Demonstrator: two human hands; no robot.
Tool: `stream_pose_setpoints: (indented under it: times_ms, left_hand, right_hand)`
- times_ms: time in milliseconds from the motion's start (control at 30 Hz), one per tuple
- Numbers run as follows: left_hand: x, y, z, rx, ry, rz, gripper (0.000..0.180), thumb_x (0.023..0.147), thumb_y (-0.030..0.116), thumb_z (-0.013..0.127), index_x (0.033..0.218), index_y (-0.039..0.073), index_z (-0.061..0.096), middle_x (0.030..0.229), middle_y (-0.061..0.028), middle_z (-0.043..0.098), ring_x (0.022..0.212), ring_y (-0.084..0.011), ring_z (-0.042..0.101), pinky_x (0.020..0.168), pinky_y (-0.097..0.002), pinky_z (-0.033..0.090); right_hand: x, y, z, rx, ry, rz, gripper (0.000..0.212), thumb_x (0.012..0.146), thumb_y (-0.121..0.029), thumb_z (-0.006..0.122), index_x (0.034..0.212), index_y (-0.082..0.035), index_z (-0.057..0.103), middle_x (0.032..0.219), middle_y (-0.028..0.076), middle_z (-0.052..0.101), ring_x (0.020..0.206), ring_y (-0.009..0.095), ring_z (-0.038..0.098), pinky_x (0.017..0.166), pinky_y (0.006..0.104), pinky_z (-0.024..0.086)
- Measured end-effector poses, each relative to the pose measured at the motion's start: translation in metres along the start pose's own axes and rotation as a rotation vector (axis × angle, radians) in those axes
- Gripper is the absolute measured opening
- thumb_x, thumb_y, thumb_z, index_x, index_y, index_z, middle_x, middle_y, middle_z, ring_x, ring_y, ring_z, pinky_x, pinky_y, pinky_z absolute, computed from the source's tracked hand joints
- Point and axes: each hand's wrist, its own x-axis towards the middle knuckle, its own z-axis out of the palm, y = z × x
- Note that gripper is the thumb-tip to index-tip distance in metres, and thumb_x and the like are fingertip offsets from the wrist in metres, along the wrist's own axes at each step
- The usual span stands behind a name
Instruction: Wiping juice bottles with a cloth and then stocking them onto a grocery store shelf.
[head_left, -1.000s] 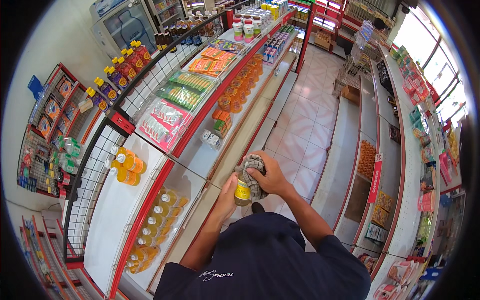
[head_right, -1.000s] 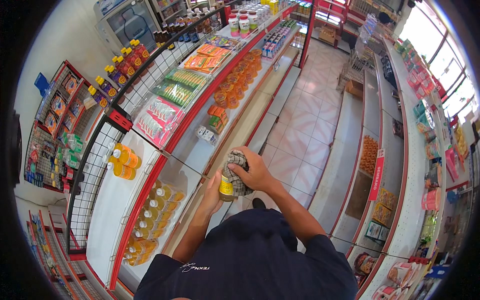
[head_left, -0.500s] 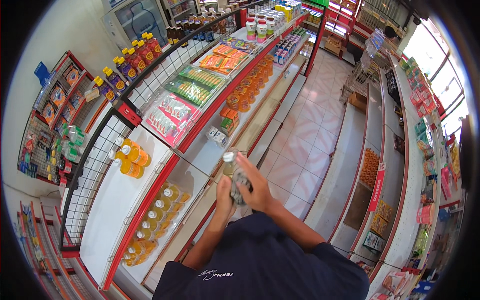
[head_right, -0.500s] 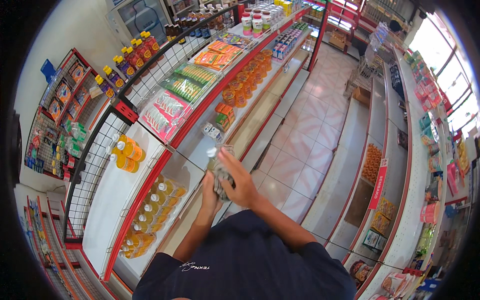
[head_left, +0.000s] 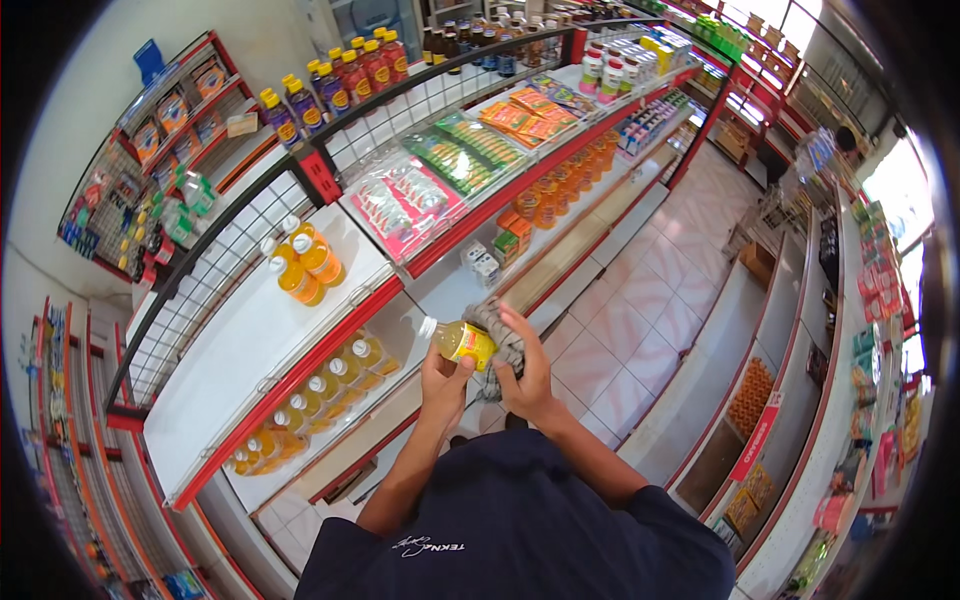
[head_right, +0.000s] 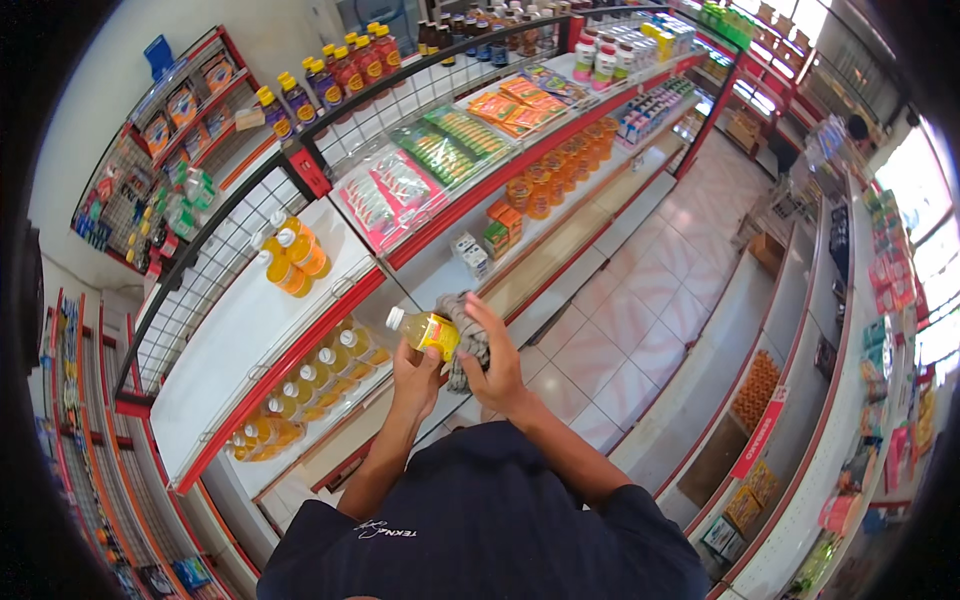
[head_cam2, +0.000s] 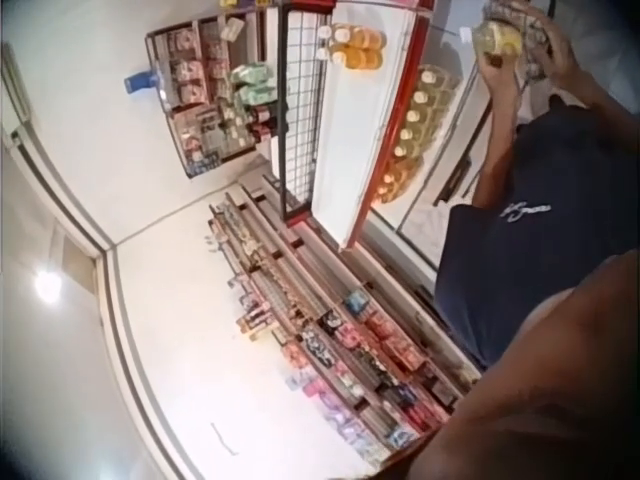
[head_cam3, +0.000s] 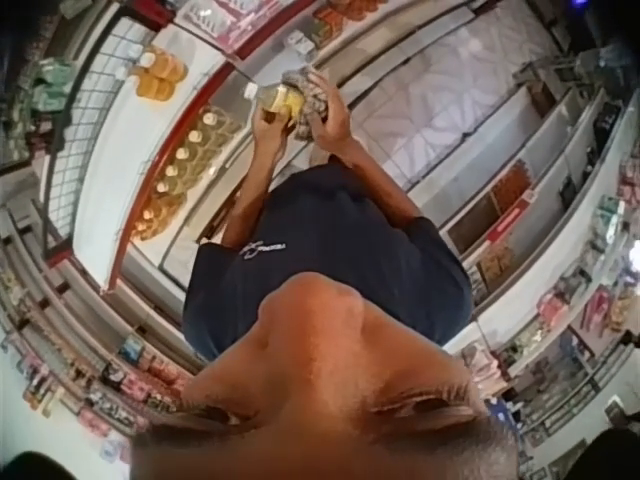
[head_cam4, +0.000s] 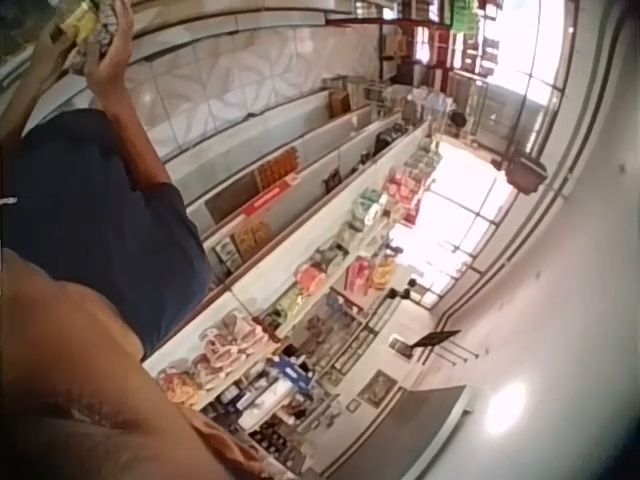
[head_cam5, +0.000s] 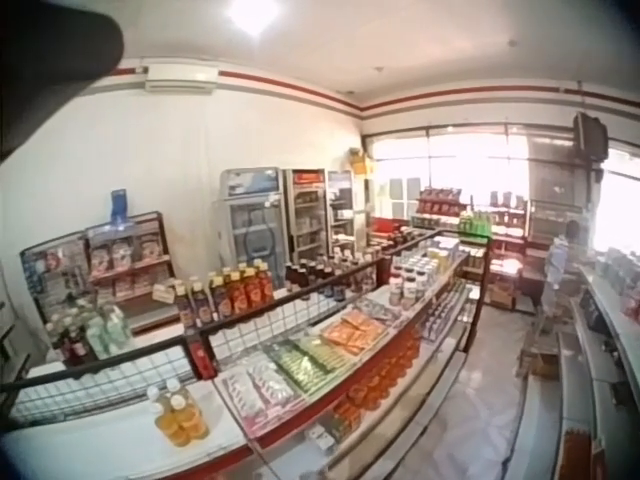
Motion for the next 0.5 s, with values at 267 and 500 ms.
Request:
stream_pose_setpoints:
  times_ms: [267, 500]
  left_hand:
    - [-0.008, 0.019, 0.008, -0.176, 0.199, 0.267, 0.058, 0.095, 0.028, 0.065, 0.14, 0.002, 0.04, 0.132, -0.0098, 0.054, 0.117, -0.0215, 0.057, 0.1, -0.0371, 0.047]
    - [-0.011, 0.02, -0.001, -0.114, 0.237, 0.291, 0.058, 0.097, 0.03, 0.061, 0.142, 0.002, 0.037, 0.128, -0.0102, 0.055, 0.116, -0.0217, 0.058, 0.099, -0.0404, 0.049]
  right_hand:
    - [-0.018, -0.007, 0.024, -0.036, 0.031, 0.035, 0.067, 0.085, -0.002, 0.061, 0.145, 0.01, 0.034, 0.145, 0.029, 0.043, 0.128, 0.033, 0.053, 0.105, 0.0354, 0.04]
    - [-0.005, -0.006, 0.026, 0.089, -0.035, 0.037, 0.061, 0.08, 0.002, 0.063, 0.138, 0.011, 0.045, 0.141, 0.029, 0.048, 0.127, 0.035, 0.055, 0.101, 0.0336, 0.044]
